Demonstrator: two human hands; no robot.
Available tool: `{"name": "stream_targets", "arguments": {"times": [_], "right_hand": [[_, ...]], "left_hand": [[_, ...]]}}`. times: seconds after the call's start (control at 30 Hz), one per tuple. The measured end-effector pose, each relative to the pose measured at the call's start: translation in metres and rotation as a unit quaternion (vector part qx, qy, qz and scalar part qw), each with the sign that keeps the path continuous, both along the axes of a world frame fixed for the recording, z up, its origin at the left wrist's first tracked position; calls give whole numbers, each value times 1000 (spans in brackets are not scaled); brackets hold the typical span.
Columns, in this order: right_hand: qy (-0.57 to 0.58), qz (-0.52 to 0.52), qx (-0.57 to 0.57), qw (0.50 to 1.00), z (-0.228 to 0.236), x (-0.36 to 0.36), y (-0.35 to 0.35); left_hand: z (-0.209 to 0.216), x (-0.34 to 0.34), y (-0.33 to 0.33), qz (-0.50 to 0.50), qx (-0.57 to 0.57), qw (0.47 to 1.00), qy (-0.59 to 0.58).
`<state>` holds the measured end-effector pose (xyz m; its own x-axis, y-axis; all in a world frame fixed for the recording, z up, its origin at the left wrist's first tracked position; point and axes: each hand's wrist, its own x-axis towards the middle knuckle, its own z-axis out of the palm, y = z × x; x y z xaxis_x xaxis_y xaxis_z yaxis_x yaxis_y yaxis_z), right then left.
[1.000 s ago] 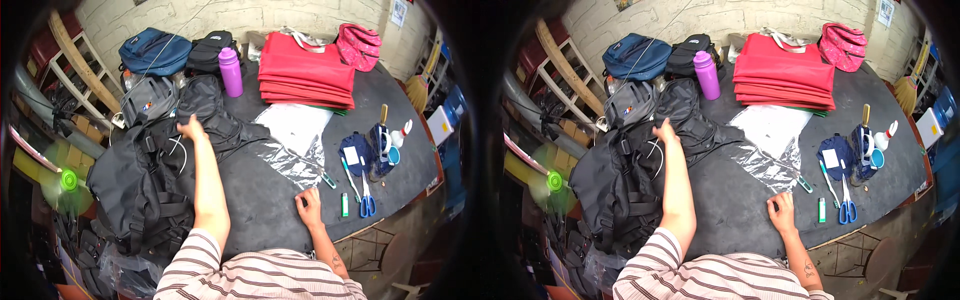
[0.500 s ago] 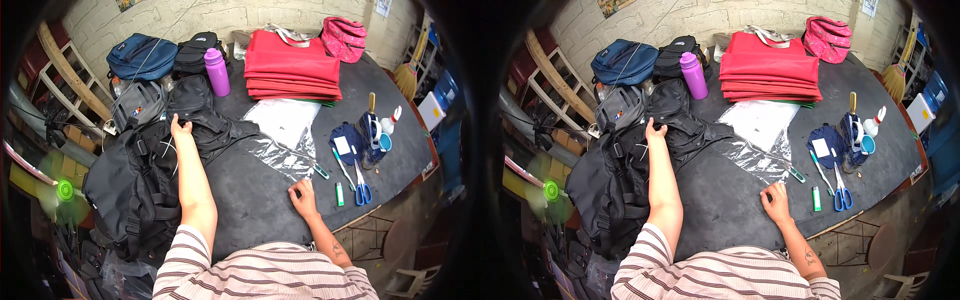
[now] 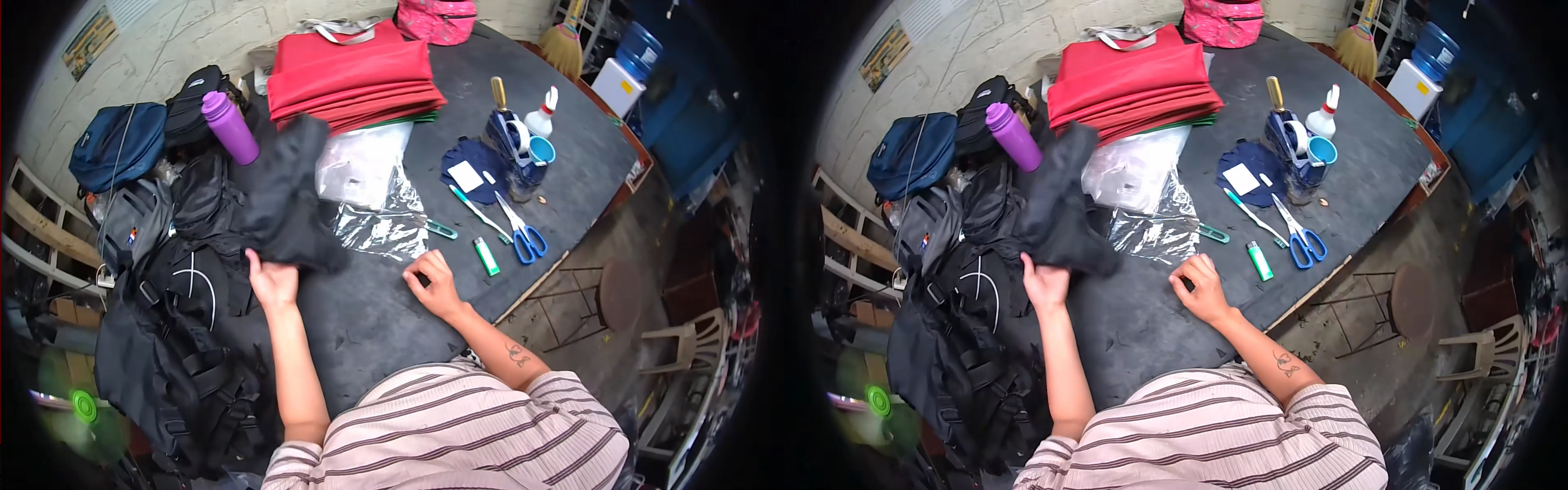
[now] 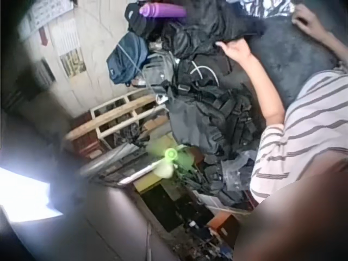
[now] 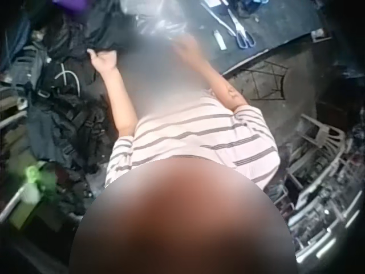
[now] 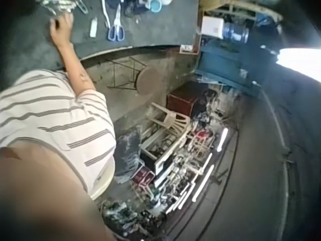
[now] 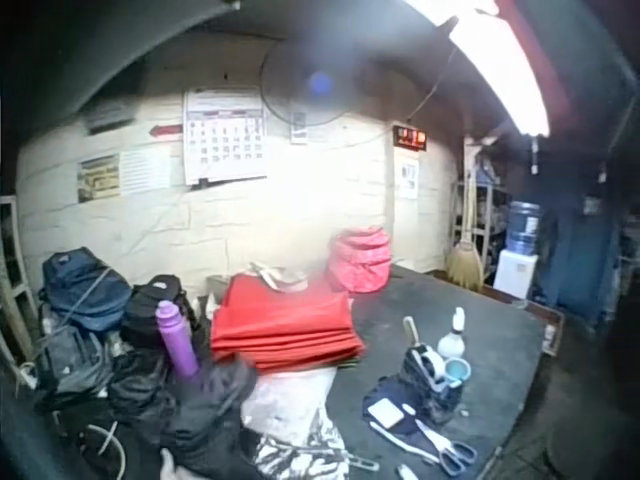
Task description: Inspecting manufactured bags, trimming loose threads with scissors, and sealing the ends with a lighter.
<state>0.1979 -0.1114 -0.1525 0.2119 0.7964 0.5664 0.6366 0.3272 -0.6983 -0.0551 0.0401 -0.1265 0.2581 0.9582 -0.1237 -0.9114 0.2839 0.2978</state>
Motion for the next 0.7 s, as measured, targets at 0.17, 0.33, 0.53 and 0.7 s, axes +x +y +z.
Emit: {"name": "stream_targets", "arguments": {"times": [0.17,0.33,0.53,0.7], "right_hand": [[-66,-180,39,981,23,52,-11],[-231,-437,-154,856,25,153,-45],[-195,-389,-353,828,22,179,-79],[-190,-358,-373,835,21,179,-77]], "left_hand": [[-25,25,-56,-155,-94,973,144],[-72,34,-65,-166,-90,982,-3],[1,99,-96,-242,27,969,30],[-39,120,-82,-136,-151,979,-12]]}}
